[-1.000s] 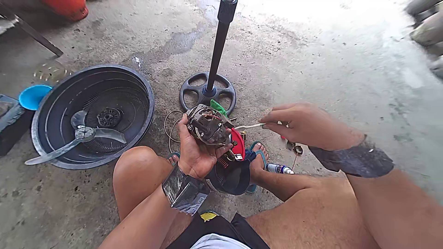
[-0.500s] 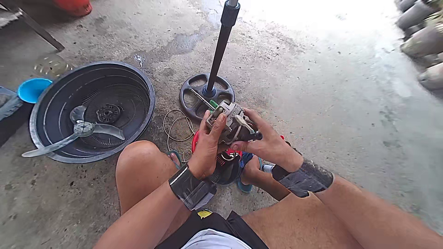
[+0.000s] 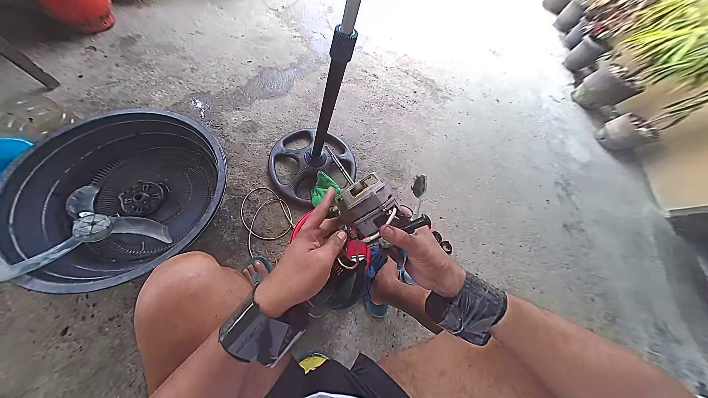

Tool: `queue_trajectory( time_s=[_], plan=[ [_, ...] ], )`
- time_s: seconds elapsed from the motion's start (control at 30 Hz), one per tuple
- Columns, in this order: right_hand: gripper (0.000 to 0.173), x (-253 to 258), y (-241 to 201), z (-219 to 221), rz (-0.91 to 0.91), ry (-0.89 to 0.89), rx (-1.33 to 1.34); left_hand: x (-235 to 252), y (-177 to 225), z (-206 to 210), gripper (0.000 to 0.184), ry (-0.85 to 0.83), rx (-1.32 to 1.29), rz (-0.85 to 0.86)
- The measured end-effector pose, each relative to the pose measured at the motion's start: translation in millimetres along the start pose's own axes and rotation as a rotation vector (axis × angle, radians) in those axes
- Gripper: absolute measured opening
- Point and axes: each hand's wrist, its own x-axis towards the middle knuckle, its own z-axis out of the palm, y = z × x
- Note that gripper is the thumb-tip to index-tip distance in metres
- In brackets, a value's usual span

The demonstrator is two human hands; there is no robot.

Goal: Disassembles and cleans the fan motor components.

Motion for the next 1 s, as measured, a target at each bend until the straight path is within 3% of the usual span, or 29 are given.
queue_trajectory(
  time_s=[0.17, 0.33, 0.47, 0.7, 0.83, 1.0],
  plan=[
    [0.056, 12.9, 0.8, -19.7, -0.004, 0.054, 0.135, 1.3, 0.0, -20.7, 0.081, 0.222, 0.257, 0.37],
    [0.051, 7.5, -4.7, -32.7, 0.024, -0.017, 0.261, 0.6, 26.8, -54.3, 0.108, 0.466, 0.268, 0.454],
    [0.044, -6.1, -9.2, -35.4, -0.018, -0.043, 0.268, -1.4, 21.8, -70.6, 0.116, 0.415, 0.342, 0.409],
    [0.043, -16.2, -6.7, -39.7, -0.005, -0.115, 0.227, 1.1, 21.5, -60.6, 0.096, 0.194, -0.217, 0.165],
    [0.043, -14.4, -2.4, -40.2, 0.007, -0.103, 0.207, 6.6, 21.7, -54.3, 0.066, 0.125, -0.581, -0.017],
    [0.041, -13.0, -2.8, -40.4, -0.005, -0.145, 0.212, 7.8, 19.7, -53.7, 0.056, 0.116, -0.619, -0.017]
  ],
)
